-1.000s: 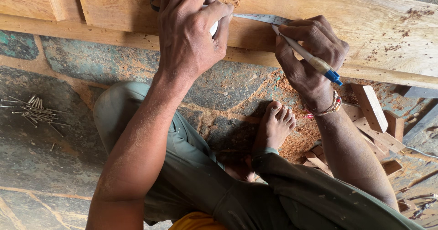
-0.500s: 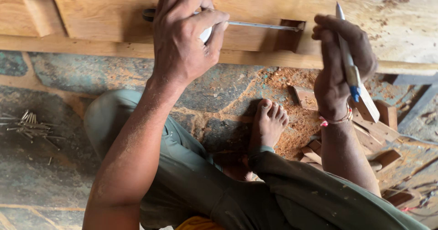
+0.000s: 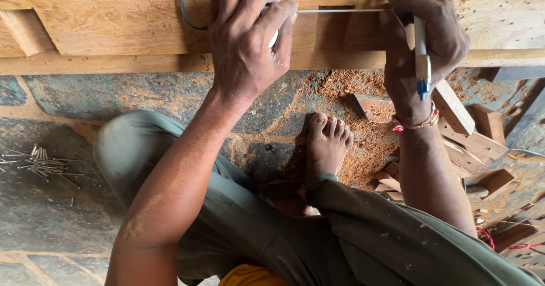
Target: The person measures and marks a wooden plank using a tape measure, a square ruler, and a pen. They align the tools to draw straight lines and transfer measurements onto the wood surface.
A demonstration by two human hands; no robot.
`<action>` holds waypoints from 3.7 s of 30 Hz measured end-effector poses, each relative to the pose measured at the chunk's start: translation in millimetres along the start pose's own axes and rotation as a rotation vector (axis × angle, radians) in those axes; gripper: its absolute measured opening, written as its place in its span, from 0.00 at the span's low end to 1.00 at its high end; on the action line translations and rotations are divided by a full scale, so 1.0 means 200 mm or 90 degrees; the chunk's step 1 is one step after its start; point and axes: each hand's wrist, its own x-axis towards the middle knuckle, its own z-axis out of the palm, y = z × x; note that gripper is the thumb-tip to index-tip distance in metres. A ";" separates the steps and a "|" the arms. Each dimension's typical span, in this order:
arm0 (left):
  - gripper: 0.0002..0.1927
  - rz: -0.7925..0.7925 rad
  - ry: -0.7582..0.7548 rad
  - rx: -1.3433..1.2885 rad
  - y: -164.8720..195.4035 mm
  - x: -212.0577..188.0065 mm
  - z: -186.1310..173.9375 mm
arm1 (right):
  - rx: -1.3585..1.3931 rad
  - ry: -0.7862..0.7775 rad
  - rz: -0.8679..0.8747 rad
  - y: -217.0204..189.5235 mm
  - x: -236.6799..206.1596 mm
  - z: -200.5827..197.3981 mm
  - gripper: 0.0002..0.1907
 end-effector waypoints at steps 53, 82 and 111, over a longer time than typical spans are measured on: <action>0.20 -0.849 0.043 -0.817 1.03 0.10 0.84 | 0.016 -0.418 -0.029 0.01 0.29 -0.49 0.08; 0.09 -0.813 -0.003 -0.719 1.04 0.11 0.77 | -0.036 -0.425 -0.051 0.07 0.18 -0.54 0.10; 0.14 -0.809 -0.030 -0.667 1.02 0.12 0.77 | -0.049 -0.414 -0.057 0.01 0.22 -0.49 0.09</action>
